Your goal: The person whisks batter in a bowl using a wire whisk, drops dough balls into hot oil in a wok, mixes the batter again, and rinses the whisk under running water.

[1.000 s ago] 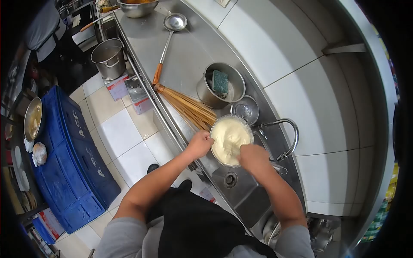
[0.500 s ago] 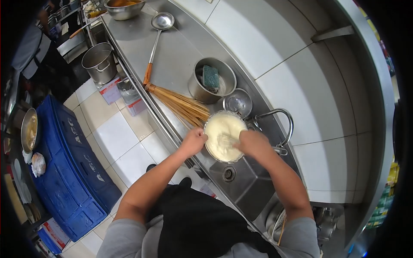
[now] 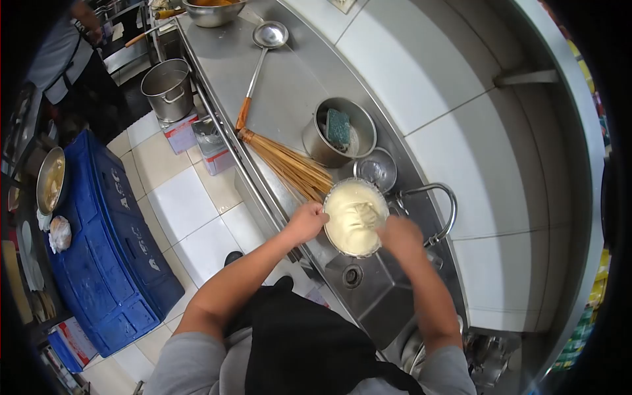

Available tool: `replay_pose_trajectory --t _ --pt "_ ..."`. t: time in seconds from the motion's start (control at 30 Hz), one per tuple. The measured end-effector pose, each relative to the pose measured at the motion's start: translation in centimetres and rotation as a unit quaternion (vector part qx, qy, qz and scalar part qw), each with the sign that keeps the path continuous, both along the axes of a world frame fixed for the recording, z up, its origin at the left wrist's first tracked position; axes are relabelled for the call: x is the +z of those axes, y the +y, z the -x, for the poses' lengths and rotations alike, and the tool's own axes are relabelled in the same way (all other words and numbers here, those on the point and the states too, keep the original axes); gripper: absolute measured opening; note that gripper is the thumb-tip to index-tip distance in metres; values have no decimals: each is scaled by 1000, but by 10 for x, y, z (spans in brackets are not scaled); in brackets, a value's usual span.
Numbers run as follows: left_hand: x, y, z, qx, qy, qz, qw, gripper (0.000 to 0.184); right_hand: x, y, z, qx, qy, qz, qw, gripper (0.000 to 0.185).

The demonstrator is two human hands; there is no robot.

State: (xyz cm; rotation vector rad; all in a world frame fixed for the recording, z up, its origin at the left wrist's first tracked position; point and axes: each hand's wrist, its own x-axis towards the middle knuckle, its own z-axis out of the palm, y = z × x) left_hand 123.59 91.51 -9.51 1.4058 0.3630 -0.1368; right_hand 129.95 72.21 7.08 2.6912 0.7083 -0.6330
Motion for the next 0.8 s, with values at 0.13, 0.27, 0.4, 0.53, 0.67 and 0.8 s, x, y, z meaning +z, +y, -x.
replay_pose_trajectory --t 0.13,0.27,0.4,0.53,0.67,0.8 --pt "-13 -3 -3 24 -34 26 999 17 12 11 -10 -11 7 27 1000 37" --pt "-25 -10 -7 36 -69 -6 997 14 20 16 8 -2 -9 17 1000 42" --pt "-16 -7 -3 24 -48 -21 998 19 1 -6 -13 -25 17 25 999 41" --pt "-13 -10 -3 9 -74 31 997 19 -7 -18 -8 56 5 -38 998 45" --pt "-16 -12 -2 1 -96 -51 994 20 -19 -15 -10 31 -91 -4 995 37" --pt "-14 -12 -1 45 -86 -95 991 17 -22 -19 -43 -11 26 -32 999 43"
